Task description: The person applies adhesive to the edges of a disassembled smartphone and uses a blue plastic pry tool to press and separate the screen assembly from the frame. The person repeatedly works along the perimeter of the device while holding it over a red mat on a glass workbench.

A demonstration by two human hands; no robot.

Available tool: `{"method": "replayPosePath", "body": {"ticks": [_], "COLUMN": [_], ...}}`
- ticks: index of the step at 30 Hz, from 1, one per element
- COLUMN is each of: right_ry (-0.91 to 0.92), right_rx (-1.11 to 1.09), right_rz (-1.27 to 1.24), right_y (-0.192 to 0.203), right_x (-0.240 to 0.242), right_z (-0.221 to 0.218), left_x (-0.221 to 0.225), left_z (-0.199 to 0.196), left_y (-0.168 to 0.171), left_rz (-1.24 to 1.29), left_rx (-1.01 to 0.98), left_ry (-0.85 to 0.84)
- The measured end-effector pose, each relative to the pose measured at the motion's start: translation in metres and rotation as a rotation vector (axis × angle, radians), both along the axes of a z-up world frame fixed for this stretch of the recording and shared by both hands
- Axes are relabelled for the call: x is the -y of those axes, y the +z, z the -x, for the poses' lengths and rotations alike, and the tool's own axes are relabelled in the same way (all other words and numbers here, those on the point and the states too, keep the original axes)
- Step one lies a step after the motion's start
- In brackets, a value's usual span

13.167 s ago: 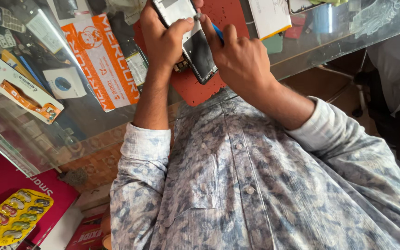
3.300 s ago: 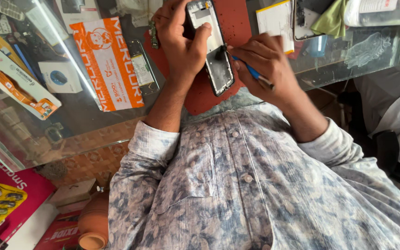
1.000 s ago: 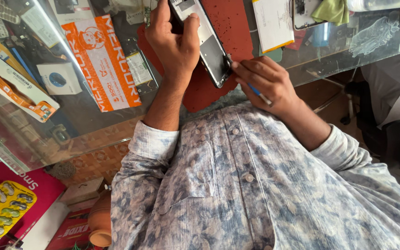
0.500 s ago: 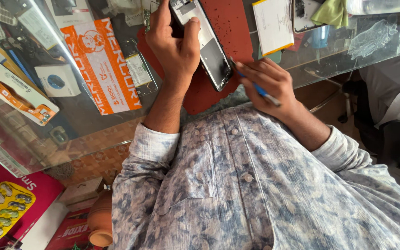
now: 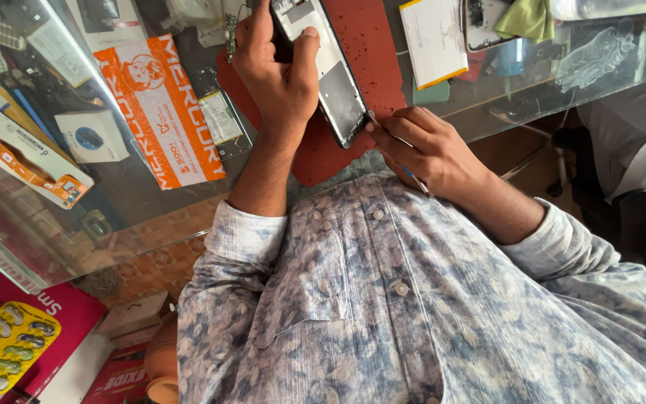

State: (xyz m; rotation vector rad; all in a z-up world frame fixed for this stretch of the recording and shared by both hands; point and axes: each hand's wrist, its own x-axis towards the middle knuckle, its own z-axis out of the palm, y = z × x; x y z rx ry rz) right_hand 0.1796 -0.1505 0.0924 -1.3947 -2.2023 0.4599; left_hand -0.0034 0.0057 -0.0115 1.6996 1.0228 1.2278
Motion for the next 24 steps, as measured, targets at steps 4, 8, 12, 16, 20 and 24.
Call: {"method": "replayPosePath", "body": {"ticks": [4, 8, 12, 16, 20, 24], "right_ry": [-0.084, -0.42, -0.29, -0.228, -0.23, -0.437], "right_rx": [-0.2, -0.482, -0.348, -0.144, -0.219, -0.666], "right_rz": [0.019, 0.252, 0.166, 0.058, -0.012, 0.157], "right_y": [-0.003, -0.003, 0.001, -0.001, -0.013, -0.021], "right_x": [0.006, 0.011, 0.01, 0.005, 0.001, 0.004], "right_z": [-0.002, -0.001, 0.006, 0.012, 0.009, 0.005], "left_x": [0.0, 0.001, 0.001, 0.001, 0.0, 0.003], "left_z": [0.003, 0.001, 0.0, -0.001, -0.002, 0.001], "left_y": [0.001, 0.003, 0.003, 0.005, 0.009, 0.018], "left_rz": [0.013, 0.111, 0.024, -0.022, 0.038, 0.042], "left_rx": [0.036, 0.169, 0.052, 0.01, 0.005, 0.148], "left_ry": [0.012, -0.014, 0.028, 0.054, 0.048, -0.031]}}
